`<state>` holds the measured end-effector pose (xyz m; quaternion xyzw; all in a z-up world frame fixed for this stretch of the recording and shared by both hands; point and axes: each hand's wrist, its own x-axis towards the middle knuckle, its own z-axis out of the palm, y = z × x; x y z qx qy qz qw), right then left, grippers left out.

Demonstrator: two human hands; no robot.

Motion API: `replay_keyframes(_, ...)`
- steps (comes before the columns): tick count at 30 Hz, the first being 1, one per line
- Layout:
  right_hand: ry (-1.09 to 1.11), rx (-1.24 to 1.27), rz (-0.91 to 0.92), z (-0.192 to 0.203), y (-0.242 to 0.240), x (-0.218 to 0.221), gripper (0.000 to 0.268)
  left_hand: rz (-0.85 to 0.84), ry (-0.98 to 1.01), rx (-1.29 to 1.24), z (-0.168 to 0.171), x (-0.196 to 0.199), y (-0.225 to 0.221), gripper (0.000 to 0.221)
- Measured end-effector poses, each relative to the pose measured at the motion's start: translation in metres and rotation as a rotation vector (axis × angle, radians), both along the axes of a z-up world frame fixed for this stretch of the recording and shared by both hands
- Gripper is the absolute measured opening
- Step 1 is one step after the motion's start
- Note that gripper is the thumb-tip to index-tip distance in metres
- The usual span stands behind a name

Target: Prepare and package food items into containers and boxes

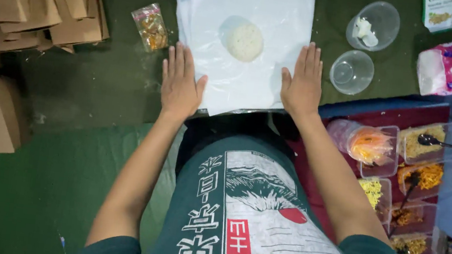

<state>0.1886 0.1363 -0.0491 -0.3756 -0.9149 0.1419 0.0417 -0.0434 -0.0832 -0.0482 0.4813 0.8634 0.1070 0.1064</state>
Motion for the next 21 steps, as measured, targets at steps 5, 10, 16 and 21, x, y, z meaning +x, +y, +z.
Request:
replay_keyframes(5, 0.14, 0.02, 0.211, 0.012, 0.007, -0.027, 0.056, -0.062, -0.031, -0.008, 0.013, 0.003, 0.016, 0.08)
replay_keyframes(10, -0.051, -0.156, 0.368, 0.022, 0.021, -0.025, 0.067, -0.274, -0.066, 0.002, 0.01, -0.003, 0.007, 0.078)
replay_keyframes(16, 0.085, -0.062, 0.503, 0.017, -0.013, 0.016, 0.099, -0.618, 0.042, 0.293, -0.049, 0.019, -0.016, 0.077)
replay_keyframes(21, 0.186, 0.041, 0.578, -0.005, -0.023, 0.026, 0.063, -0.69, 0.133, 0.554, -0.047, 0.015, -0.002, 0.041)
